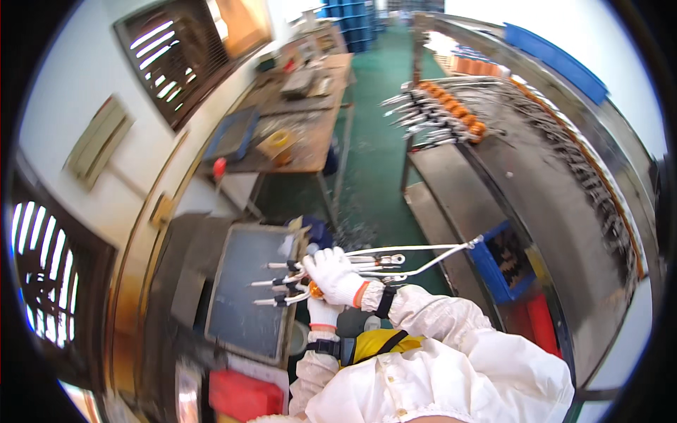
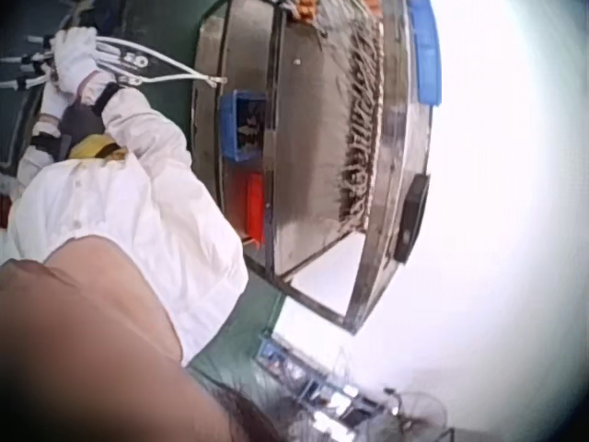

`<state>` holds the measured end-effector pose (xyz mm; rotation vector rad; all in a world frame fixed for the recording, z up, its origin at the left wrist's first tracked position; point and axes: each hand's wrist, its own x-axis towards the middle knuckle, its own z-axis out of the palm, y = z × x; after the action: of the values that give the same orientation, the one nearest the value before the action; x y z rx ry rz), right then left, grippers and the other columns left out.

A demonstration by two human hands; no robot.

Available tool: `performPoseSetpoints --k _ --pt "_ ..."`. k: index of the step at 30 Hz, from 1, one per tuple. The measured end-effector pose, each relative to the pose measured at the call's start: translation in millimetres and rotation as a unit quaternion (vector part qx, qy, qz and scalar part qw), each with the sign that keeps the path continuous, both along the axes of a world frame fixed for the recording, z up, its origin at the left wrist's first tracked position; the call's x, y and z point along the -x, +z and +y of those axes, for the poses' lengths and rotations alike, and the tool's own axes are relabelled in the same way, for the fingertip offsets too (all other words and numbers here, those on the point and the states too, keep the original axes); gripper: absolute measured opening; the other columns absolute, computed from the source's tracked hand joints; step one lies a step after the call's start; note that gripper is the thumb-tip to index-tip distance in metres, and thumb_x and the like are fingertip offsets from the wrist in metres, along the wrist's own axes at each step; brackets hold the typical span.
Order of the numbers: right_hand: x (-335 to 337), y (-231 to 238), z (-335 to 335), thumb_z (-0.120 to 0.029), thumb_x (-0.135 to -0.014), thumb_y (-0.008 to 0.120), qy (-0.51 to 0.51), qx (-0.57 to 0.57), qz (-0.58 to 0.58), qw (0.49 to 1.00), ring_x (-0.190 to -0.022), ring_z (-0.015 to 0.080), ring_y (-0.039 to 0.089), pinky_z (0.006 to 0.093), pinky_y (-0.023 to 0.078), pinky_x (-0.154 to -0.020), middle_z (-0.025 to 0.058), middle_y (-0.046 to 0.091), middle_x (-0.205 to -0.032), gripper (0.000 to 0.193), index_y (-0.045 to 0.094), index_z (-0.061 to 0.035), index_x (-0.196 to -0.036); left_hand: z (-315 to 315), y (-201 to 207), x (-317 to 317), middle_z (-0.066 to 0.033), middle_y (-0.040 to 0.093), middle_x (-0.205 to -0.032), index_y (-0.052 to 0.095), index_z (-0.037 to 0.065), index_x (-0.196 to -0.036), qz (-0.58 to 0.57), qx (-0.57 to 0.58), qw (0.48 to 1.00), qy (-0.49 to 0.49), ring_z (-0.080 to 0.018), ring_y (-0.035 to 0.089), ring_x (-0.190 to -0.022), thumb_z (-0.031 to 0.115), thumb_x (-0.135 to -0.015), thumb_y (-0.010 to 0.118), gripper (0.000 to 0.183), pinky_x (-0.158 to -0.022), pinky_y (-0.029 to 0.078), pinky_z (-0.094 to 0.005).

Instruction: Tinning the exposed ends of coiled copper components by dipping them into a molten solder bath.

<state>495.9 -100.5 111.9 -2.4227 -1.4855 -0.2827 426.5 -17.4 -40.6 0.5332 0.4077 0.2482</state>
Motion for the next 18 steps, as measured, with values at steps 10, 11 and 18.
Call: performPoseSetpoints --k 10,11,18 --pt "-104.2 45.0 -114.5 -0.021 -0.065 0.072 -0.121 0.001 -0.004 0.993 -0.087 0.0299 0.055 0.0407 0.040 -0.078 0.0123 0.053 -0.091 0.051 0.050 -0.0078 -0.108 -85.5 59.4 -138.1 -0.0086 0.054 -0.135 0.050 0.011 -0.132 0.001 0.231 0.960 -0.157 -0.0266 0.050 -0.125 0.038 -0.099 0.040 0.044 -0.108 0.037 -0.0451" --pt "-112.0 50.9 -132.0 -0.021 -0.065 0.072 -0.133 -0.005 -0.006 0.991 -0.088 0.0305 0.055 0.0412 0.040 -0.079 0.0124 0.053 -0.091 0.052 0.050 -0.0079 -0.110 -98.4 62.3 -150.0 -0.0086 0.054 -0.135 0.050 0.011 -0.132 0.002 0.233 0.957 -0.173 -0.0266 0.050 -0.125 0.038 -0.099 0.040 0.044 -0.108 0.037 -0.0451" --pt "-172.9 94.5 -255.5 -0.027 -0.065 0.073 -0.201 0.110 -0.029 0.973 -0.091 0.0297 0.058 0.0408 0.040 -0.080 0.0121 0.057 -0.096 0.054 0.049 -0.0086 -0.109 -180.6 82.2 -194.7 -0.0161 0.053 -0.132 0.053 0.002 -0.126 0.046 0.254 0.902 -0.347 -0.0328 0.050 -0.122 0.013 -0.095 0.046 0.034 -0.109 0.039 -0.0470"
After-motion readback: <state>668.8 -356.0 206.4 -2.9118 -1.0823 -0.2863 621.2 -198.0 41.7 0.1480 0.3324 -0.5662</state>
